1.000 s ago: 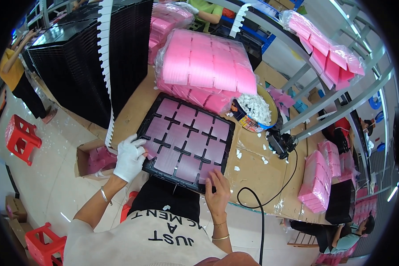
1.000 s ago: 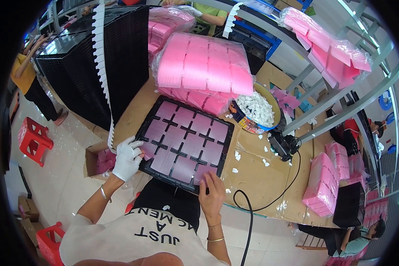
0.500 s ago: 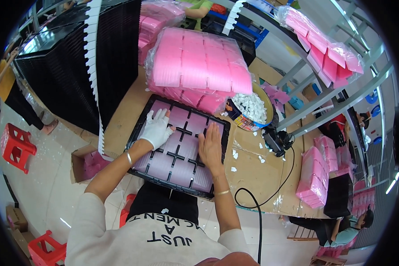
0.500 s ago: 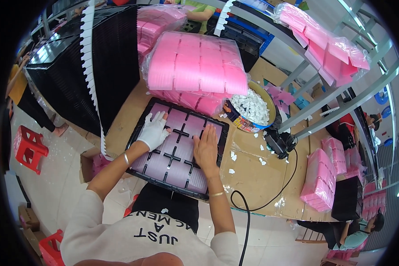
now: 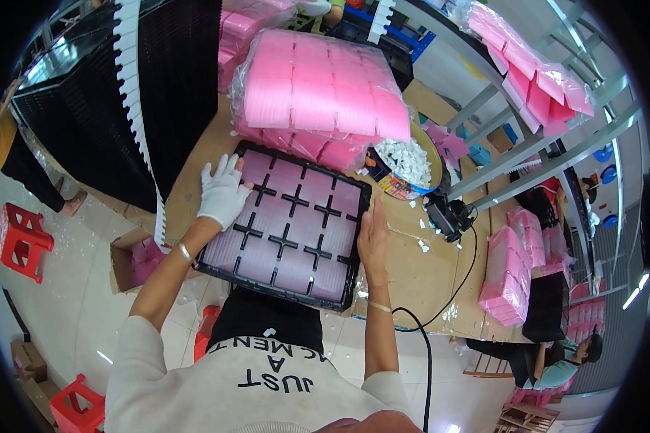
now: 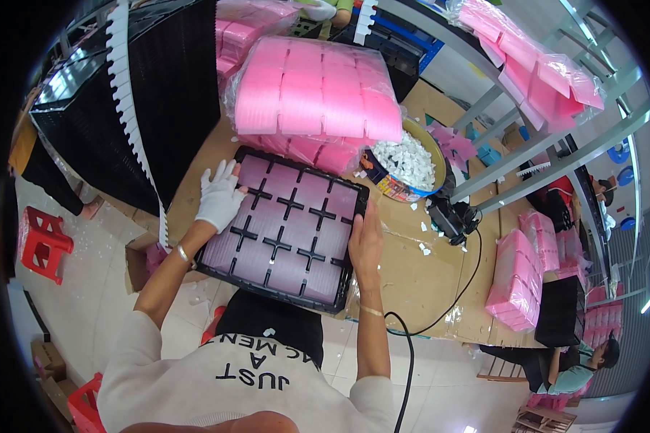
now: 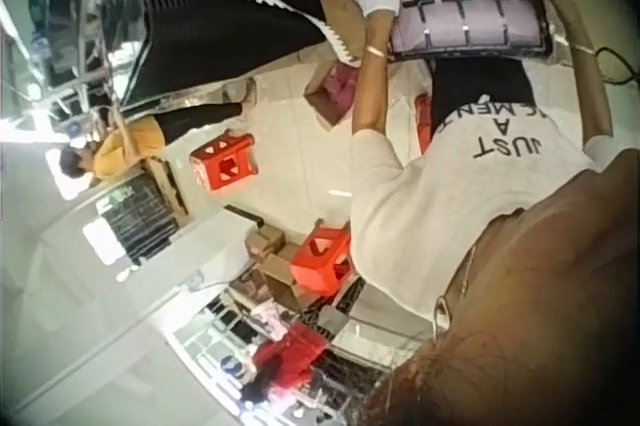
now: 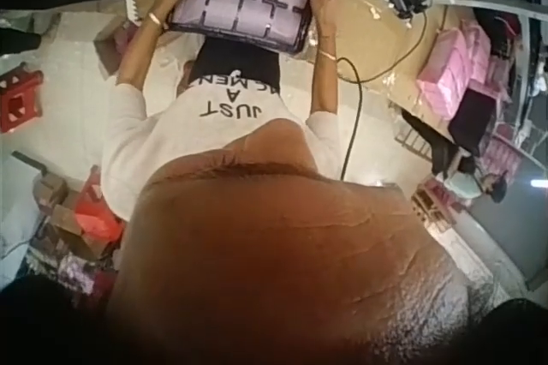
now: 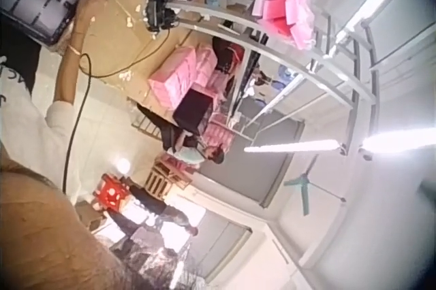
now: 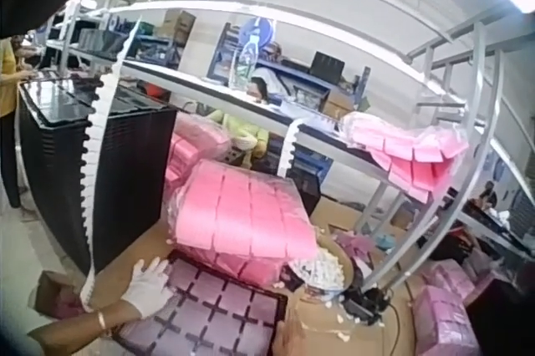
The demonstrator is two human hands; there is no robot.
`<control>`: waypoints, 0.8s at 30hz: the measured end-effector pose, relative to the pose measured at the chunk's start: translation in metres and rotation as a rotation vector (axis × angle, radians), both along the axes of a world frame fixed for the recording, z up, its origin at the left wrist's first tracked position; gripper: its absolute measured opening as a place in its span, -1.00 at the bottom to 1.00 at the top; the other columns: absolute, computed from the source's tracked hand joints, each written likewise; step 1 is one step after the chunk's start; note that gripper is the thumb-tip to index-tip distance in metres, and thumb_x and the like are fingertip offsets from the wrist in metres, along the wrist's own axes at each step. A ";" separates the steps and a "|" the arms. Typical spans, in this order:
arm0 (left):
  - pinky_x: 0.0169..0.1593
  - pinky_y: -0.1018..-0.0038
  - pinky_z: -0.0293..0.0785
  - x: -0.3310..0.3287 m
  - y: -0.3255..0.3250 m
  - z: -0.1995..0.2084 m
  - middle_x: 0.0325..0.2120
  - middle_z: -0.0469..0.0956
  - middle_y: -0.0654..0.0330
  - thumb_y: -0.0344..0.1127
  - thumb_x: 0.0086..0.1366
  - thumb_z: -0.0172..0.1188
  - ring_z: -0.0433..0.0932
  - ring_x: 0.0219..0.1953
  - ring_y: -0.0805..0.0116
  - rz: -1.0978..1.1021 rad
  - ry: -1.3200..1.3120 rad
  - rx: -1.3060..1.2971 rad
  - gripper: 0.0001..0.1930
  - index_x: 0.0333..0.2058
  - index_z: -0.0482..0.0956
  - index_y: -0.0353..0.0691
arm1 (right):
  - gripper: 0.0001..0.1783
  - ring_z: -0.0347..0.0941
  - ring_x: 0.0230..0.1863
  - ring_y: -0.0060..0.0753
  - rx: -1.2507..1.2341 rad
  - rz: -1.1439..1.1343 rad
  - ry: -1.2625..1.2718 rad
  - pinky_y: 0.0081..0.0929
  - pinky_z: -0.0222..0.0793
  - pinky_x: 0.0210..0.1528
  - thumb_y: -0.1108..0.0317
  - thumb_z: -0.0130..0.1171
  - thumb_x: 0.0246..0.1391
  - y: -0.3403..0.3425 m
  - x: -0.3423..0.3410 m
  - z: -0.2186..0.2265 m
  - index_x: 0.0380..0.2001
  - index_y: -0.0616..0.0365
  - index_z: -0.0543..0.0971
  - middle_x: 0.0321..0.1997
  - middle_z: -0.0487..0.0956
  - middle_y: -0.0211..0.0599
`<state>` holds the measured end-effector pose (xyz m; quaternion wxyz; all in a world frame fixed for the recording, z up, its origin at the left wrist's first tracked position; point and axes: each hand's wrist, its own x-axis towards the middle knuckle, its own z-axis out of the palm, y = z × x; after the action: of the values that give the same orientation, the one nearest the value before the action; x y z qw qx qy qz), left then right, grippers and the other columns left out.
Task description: The person assembles pink foam dividers into a black plastic tray by hand.
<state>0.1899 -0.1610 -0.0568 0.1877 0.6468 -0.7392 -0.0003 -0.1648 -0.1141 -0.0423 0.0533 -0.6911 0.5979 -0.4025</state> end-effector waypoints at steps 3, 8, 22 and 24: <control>0.48 -0.11 -0.17 0.005 0.058 0.001 0.41 0.24 -0.11 -0.07 0.38 0.11 0.11 0.49 -0.02 -0.092 0.036 0.013 -0.31 0.35 0.30 -0.42 | -0.43 0.14 0.51 0.25 0.041 0.056 0.151 0.01 0.04 0.51 0.29 -0.05 0.44 0.069 0.016 0.001 0.39 0.36 0.27 0.46 0.28 0.21; 0.48 -0.14 -0.18 -0.006 0.131 0.008 0.40 0.22 -0.18 -0.09 0.34 0.16 0.09 0.49 -0.13 -0.276 0.076 0.060 -0.26 0.37 0.25 -0.43 | -0.37 -0.01 0.58 0.16 0.194 0.176 0.325 0.06 -0.13 0.56 0.28 -0.06 0.43 0.133 0.051 0.009 0.46 0.31 0.18 0.55 0.16 0.12; 0.49 -0.07 -0.20 -0.036 -0.024 0.034 0.46 0.19 -0.01 0.08 0.51 -0.16 0.05 0.53 0.04 -0.207 -0.012 0.231 -0.32 0.40 0.26 -0.30 | -0.37 0.18 0.51 0.07 0.150 0.047 0.366 0.14 0.07 0.47 0.01 -0.23 0.49 -0.041 0.020 -0.020 0.44 0.17 0.25 0.49 0.28 0.07; 0.49 -0.06 -0.19 -0.034 -0.032 0.030 0.46 0.18 0.00 0.09 0.51 -0.16 0.04 0.53 0.05 -0.220 -0.020 0.280 -0.31 0.40 0.26 -0.31 | -0.42 0.24 0.45 0.15 0.145 0.051 0.411 0.08 0.18 0.42 0.10 -0.13 0.46 -0.046 0.020 -0.024 0.37 0.24 0.32 0.45 0.32 0.11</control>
<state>0.1558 -0.1928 -0.0265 0.0872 0.5818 -0.8001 -0.1172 -0.1451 -0.1601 -0.0660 -0.0099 -0.7679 0.6059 -0.2078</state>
